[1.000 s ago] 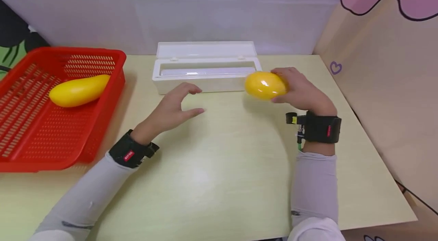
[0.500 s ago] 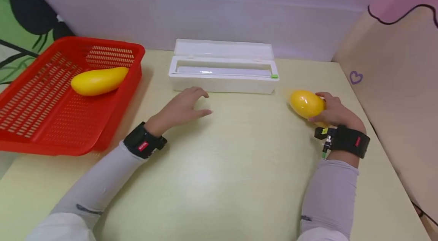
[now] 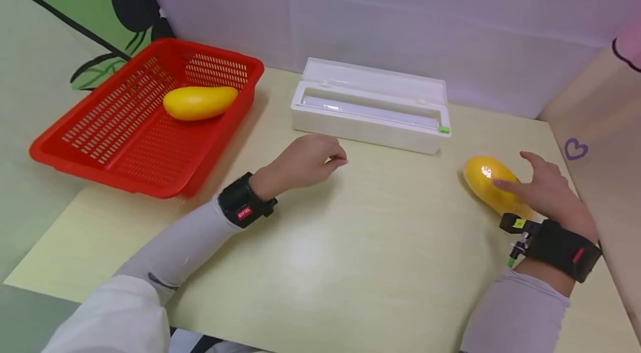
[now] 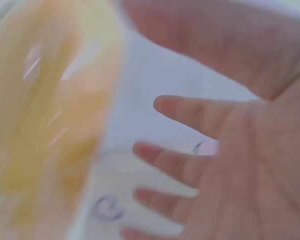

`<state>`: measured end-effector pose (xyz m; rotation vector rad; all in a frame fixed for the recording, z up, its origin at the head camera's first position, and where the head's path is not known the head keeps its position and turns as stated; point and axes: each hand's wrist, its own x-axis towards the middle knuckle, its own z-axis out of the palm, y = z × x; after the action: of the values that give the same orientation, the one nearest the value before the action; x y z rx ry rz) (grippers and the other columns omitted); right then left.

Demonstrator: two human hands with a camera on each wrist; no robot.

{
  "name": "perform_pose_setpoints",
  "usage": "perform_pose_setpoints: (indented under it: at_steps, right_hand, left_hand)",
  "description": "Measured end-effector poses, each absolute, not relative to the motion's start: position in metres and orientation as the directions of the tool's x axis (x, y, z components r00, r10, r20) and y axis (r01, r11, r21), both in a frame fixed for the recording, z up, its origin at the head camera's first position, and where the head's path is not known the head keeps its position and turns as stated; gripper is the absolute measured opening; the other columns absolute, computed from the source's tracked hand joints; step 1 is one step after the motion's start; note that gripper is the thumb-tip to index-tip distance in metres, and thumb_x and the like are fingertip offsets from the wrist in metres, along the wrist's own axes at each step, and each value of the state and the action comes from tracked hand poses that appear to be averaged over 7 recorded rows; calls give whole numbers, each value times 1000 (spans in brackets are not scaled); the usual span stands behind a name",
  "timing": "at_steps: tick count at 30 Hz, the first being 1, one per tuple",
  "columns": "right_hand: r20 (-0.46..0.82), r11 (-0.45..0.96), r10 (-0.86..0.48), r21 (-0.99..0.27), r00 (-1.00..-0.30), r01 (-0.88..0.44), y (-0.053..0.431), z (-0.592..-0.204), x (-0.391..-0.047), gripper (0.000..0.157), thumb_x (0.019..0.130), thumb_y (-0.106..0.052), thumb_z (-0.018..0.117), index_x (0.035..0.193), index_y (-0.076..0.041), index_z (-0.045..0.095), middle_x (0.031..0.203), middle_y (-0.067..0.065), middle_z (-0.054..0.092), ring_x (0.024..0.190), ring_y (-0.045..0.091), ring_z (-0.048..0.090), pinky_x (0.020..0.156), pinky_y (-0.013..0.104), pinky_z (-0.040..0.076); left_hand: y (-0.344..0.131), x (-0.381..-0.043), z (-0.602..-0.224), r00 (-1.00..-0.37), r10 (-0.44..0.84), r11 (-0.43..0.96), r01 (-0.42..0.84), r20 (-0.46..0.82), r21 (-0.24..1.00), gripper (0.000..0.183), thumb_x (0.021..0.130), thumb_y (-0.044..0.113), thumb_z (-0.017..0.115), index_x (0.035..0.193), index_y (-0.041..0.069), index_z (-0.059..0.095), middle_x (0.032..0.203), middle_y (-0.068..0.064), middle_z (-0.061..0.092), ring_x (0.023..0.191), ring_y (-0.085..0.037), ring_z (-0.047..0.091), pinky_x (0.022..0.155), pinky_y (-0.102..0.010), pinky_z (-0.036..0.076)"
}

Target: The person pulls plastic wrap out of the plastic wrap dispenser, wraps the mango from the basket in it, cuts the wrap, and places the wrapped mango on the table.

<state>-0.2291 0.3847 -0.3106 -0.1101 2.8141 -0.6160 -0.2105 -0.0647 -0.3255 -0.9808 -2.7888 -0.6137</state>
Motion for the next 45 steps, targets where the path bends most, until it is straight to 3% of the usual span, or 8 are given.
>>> perform_pose_setpoints:
  at_steps: [3, 5, 9, 13, 18, 26, 36, 45]
  right_hand:
    - [-43, 886, -69, -462, -997, -42, 358, -293, -220, 70, 102, -53, 43, 141, 4, 43, 137, 35, 45, 121, 53, 40, 93, 67, 35]
    - [62, 855, -41, -515, -997, -67, 333, -279, -214, 58, 102, -53, 41, 119, 0, 58, 110, 21, 61, 98, 39, 52, 80, 51, 43]
    - [270, 770, -118, -583, -956, -259, 280, -264, -205, 40, 101, -41, 54, 82, -6, 60, 65, -1, 48, 58, 18, 40, 52, 32, 30]
    - [409, 685, -340, -509, -847, -521, 235, -266, -207, 38, 99, -24, 62, 65, -12, 51, 55, -4, 33, 48, 11, 29, 49, 30, 24]
    - [247, 702, -452, -494, -857, -512, 214, -274, -211, 33, 100, -30, 61, 71, -14, 55, 60, 0, 38, 51, 13, 32, 52, 29, 28]
    - [110, 750, -448, -493, -887, -440, 221, -278, -211, 16, 100, -28, 62, 95, -15, 70, 87, 0, 65, 77, 18, 56, 69, 24, 45]
    - [199, 757, -402, -476, -894, -447, 223, -289, -229, 19, 100, -24, 61, 107, -8, 69, 98, 6, 67, 86, 21, 56, 74, 23, 44]
    - [312, 793, -194, -508, -930, -336, 230, -325, -275, 35, 99, -18, 62, 130, -2, 63, 130, 20, 55, 99, 37, 53, 80, 43, 43]
  left_hand:
    - [-73, -196, -306, -733, 584, 672, 678, 350, 299, 16, 98, 16, 63, 102, 8, 76, 92, -1, 71, 84, -14, 64, 81, -24, 52]
    - [-85, -187, -289, -704, 568, 655, 700, 427, 283, 15, 96, 14, 65, 102, 5, 76, 92, -3, 72, 83, -16, 65, 83, -25, 53]
    - [-114, -170, -256, -683, 497, 661, 698, 535, 277, 14, 94, 11, 69, 101, 2, 76, 88, -7, 71, 77, -20, 62, 80, -28, 54]
    - [-145, -158, -231, -693, 414, 708, 653, 590, 269, 14, 92, 10, 71, 101, 1, 77, 85, -9, 71, 74, -22, 61, 74, -32, 54]
    - [-187, -166, -200, -792, 308, 825, 498, 527, 267, 20, 93, 15, 70, 108, 2, 75, 91, -13, 72, 84, -25, 64, 80, -38, 52]
    - [-221, -204, -189, -960, 205, 929, 253, 193, 270, 42, 98, 35, 60, 128, 6, 65, 109, -13, 66, 99, -30, 55, 85, -44, 50]
    - [-202, -238, -216, -950, 311, 929, 306, 6, 208, 36, 98, 31, 61, 126, 8, 64, 116, -13, 65, 103, -31, 55, 92, -50, 50]
    - [-132, -286, -256, -880, 463, 885, 454, -103, 102, 36, 97, 26, 63, 128, 7, 61, 113, -12, 64, 95, -28, 56, 84, -42, 51]
